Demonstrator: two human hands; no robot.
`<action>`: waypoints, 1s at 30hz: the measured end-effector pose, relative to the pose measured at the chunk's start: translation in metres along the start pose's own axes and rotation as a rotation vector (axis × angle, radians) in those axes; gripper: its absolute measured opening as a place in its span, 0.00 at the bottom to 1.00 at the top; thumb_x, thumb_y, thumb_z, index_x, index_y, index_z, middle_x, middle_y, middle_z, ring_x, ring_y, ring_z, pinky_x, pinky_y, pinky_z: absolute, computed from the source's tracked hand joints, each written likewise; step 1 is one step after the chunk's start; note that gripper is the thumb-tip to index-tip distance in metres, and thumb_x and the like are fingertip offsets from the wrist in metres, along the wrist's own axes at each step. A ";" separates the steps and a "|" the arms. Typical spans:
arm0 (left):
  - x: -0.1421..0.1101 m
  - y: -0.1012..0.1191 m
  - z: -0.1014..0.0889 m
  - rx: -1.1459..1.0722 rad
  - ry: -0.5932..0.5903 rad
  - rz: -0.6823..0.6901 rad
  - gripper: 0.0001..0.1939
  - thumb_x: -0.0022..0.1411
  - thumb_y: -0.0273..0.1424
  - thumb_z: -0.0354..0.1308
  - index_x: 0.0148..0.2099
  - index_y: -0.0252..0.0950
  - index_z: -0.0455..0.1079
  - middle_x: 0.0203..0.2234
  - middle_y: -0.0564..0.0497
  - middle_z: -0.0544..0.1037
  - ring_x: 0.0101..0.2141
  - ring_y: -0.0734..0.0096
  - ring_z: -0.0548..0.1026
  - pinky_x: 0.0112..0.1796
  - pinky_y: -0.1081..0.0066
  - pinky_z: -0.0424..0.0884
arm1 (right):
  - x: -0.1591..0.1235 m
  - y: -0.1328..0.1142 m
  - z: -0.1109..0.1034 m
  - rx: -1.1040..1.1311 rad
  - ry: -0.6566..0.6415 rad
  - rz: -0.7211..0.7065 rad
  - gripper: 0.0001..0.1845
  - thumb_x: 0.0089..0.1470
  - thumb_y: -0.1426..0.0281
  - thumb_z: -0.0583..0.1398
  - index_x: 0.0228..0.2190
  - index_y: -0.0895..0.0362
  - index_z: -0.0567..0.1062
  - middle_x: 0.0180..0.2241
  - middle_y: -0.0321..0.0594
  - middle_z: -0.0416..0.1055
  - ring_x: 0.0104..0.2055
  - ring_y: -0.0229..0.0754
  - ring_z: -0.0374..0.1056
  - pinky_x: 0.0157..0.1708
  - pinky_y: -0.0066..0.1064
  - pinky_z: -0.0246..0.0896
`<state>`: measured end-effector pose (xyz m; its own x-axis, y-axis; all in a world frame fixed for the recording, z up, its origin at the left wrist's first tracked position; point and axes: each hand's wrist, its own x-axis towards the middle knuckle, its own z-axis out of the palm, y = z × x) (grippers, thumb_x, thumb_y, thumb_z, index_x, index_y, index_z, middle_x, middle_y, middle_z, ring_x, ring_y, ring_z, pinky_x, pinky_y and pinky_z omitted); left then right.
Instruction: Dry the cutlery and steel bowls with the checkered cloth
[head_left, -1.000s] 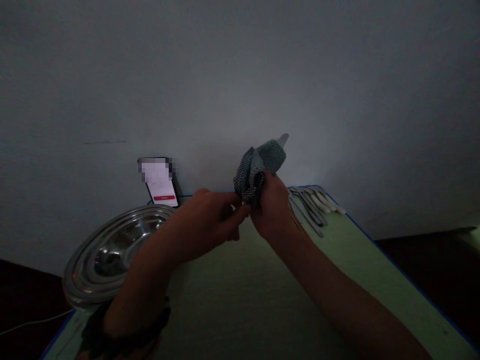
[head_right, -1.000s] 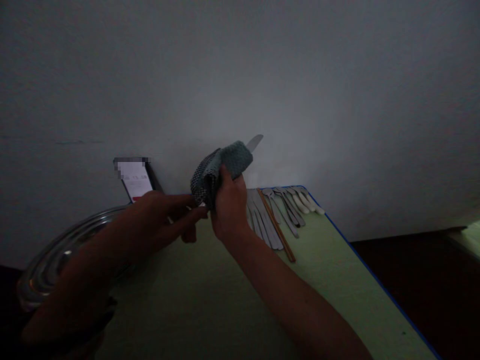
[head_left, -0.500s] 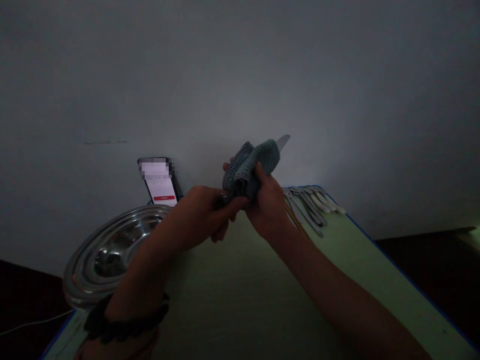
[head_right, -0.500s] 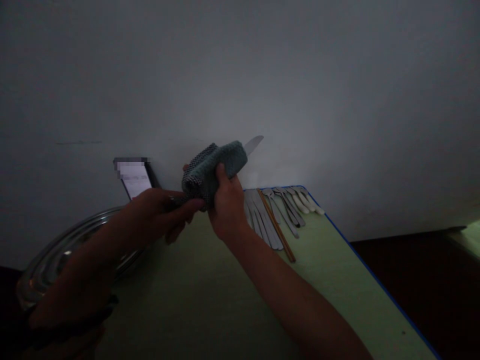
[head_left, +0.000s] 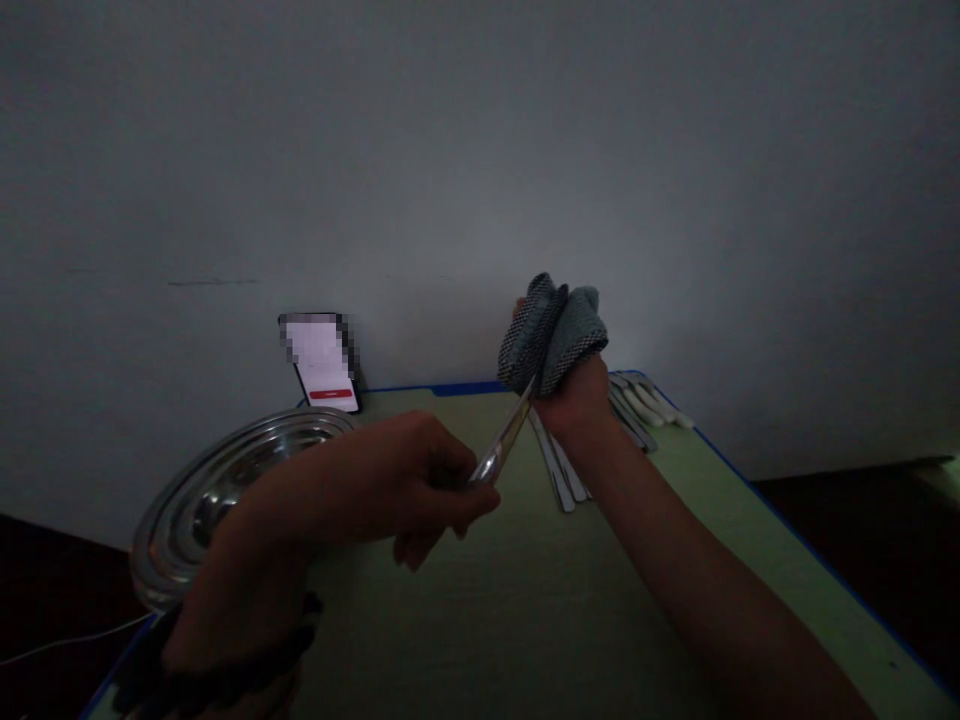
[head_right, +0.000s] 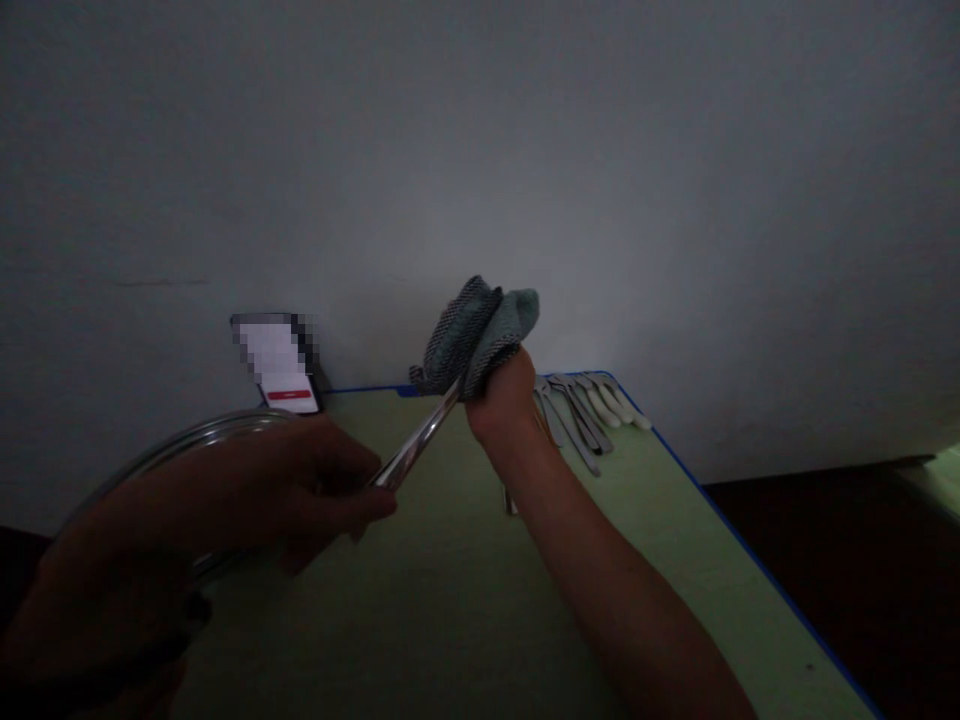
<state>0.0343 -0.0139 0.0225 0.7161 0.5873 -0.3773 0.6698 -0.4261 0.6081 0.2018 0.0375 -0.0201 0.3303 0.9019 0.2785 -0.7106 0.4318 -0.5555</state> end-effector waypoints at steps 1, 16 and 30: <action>0.000 0.000 0.001 0.012 -0.018 0.005 0.20 0.63 0.40 0.49 0.24 0.34 0.68 0.14 0.57 0.72 0.17 0.81 0.69 0.20 0.83 0.62 | 0.002 -0.004 -0.001 0.020 0.013 -0.006 0.18 0.58 0.59 0.48 0.29 0.51 0.75 0.28 0.31 0.75 0.32 0.34 0.72 0.38 0.30 0.70; 0.023 -0.015 0.007 -0.320 0.199 0.068 0.14 0.65 0.41 0.44 0.37 0.36 0.61 0.20 0.59 0.62 0.19 0.78 0.65 0.17 0.77 0.68 | 0.000 0.006 -0.006 -0.069 0.170 0.007 0.08 0.53 0.63 0.55 0.31 0.53 0.72 0.28 0.31 0.74 0.33 0.35 0.70 0.41 0.33 0.66; 0.042 -0.016 0.013 -0.009 0.520 -0.079 0.26 0.59 0.55 0.42 0.30 0.37 0.65 0.15 0.55 0.68 0.15 0.71 0.69 0.18 0.73 0.64 | -0.020 0.020 0.004 -0.274 0.166 0.055 0.17 0.48 0.56 0.59 0.33 0.57 0.73 0.35 0.39 0.74 0.36 0.37 0.70 0.38 0.31 0.66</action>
<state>0.0563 0.0090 -0.0121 0.4694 0.8825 -0.0272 0.7145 -0.3616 0.5990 0.1786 0.0276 -0.0340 0.4091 0.9042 0.1232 -0.5439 0.3500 -0.7627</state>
